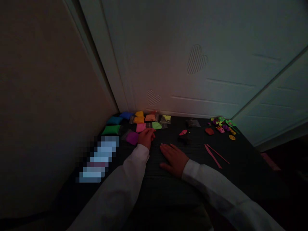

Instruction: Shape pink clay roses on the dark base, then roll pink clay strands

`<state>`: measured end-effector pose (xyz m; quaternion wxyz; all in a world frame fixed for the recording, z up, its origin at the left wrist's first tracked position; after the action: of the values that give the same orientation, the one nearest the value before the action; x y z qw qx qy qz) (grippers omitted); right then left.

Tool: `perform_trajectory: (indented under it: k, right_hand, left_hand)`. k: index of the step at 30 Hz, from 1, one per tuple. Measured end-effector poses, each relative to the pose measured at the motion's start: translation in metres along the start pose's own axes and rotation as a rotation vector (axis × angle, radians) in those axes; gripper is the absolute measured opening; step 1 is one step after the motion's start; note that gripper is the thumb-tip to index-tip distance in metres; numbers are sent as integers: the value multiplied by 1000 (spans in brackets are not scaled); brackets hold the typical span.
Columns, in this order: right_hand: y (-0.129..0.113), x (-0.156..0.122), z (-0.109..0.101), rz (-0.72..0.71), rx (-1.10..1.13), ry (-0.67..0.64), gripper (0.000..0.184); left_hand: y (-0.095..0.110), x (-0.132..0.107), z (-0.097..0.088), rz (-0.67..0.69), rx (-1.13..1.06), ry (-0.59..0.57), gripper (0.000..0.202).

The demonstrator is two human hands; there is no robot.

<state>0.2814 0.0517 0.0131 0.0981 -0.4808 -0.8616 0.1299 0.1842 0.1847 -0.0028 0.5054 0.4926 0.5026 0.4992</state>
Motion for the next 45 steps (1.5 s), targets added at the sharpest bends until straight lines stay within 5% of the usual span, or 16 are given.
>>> perform_trajectory:
  k: [8, 15, 21, 28, 40, 45]
  right_hand:
    - [-14, -2, -1, -64, -12, -3, 61]
    - [15, 7, -8, 64, -27, 124, 62]
    - [31, 13, -13, 95, 34, 260, 36]
    - [24, 3, -17, 116, 85, 301, 31]
    - [-3, -21, -13, 53, -104, 103, 59]
    - [-29, -24, -8, -31, -56, -38, 58]
  left_hand:
    - [0, -1, 1, -26, -25, -10, 22]
    - [3, -5, 3, -34, -14, 0, 21]
    - [2, -2, 3, -39, -12, -9, 21]
    - [2, -2, 3, -31, -9, -13, 22]
    - [2, -1, 5, -1, -14, -33, 20]
    - [4, -2, 5, -3, -4, -36, 18]
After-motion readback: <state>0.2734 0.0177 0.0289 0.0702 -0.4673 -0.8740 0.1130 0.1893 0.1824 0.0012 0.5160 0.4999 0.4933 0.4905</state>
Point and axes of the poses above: each hand's wrist, its own x-axis towards the middle knuckle, its own z-axis out of the palm, y = z × x, the point moved 7 cm from there along x, towards the middle knuckle, and after that the axes turned 7 degrees about x, right-handed, at the moved point
